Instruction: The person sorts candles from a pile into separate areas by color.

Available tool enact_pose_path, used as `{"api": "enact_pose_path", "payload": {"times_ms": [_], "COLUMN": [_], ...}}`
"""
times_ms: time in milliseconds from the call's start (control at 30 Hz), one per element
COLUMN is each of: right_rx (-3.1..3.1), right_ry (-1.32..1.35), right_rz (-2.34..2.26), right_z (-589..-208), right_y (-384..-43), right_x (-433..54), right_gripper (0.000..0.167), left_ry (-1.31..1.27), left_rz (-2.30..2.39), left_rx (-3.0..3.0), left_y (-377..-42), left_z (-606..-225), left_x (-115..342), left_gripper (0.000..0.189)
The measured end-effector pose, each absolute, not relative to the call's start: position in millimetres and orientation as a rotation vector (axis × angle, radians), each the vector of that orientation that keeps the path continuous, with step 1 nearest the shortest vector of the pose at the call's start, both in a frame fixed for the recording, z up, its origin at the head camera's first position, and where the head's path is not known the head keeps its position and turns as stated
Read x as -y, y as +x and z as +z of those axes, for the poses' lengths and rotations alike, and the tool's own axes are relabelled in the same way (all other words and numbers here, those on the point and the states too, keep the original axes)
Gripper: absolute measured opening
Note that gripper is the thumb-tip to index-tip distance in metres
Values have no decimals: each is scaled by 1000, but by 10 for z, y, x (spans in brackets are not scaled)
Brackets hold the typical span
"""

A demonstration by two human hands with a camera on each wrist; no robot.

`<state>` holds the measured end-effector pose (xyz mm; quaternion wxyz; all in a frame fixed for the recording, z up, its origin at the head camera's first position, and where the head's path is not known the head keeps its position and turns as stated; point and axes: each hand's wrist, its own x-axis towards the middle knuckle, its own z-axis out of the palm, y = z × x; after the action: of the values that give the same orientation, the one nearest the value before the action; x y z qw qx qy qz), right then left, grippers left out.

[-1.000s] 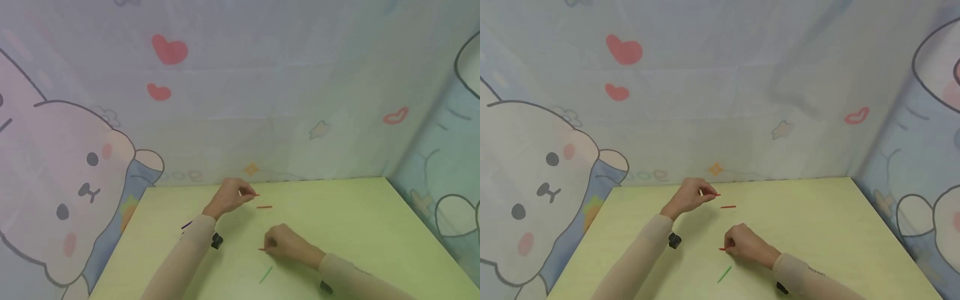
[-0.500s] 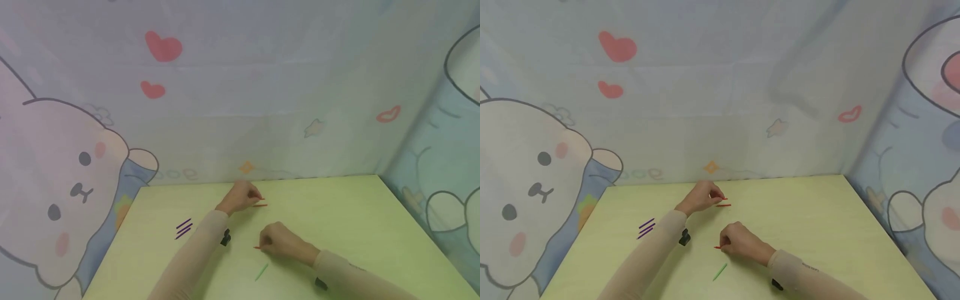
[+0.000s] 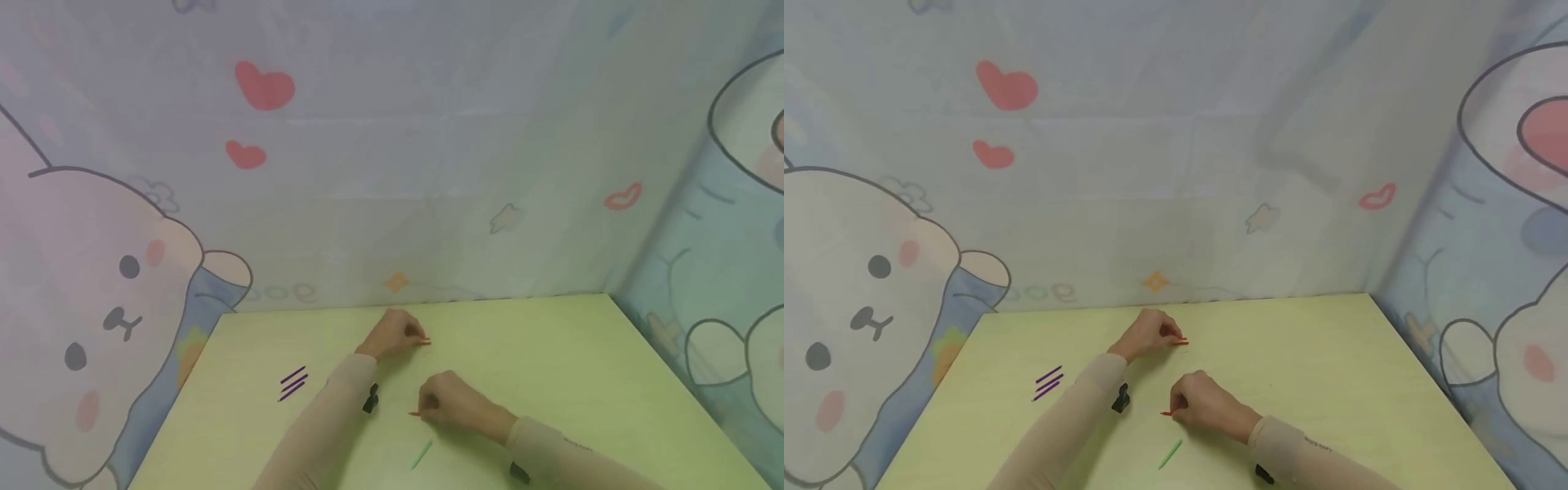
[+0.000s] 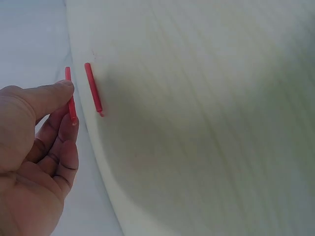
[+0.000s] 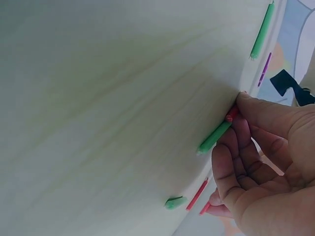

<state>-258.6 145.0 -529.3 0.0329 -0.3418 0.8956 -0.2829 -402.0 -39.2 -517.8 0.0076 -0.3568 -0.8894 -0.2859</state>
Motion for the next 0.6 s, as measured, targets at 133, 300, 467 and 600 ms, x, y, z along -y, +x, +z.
{"api": "enact_pose_path", "payload": {"times_ms": [133, 300, 467, 600], "right_rx": [-2748, -2748, -2753, -2750], "right_ry": [-1039, -1030, -1024, -1017], "right_rz": [-875, -878, -881, -886], "right_z": [-5314, -5326, -5333, -5339], "right_y": [-2571, -2568, -2576, -2577], "right_x": [-1441, -1442, -1458, -1465], "right_gripper": [17, 17, 18, 19], "left_ry": [-1109, -1076, -1078, -1077], "left_rz": [-910, -946, -957, -971], "left_rx": [2793, 2839, 2829, 2831], "left_y": [-4009, -3962, -3967, -3977], "left_z": [-5252, -5294, -5297, -5296], "left_x": [394, 404, 393, 396], "left_gripper": [4, 7, 9, 10]}}
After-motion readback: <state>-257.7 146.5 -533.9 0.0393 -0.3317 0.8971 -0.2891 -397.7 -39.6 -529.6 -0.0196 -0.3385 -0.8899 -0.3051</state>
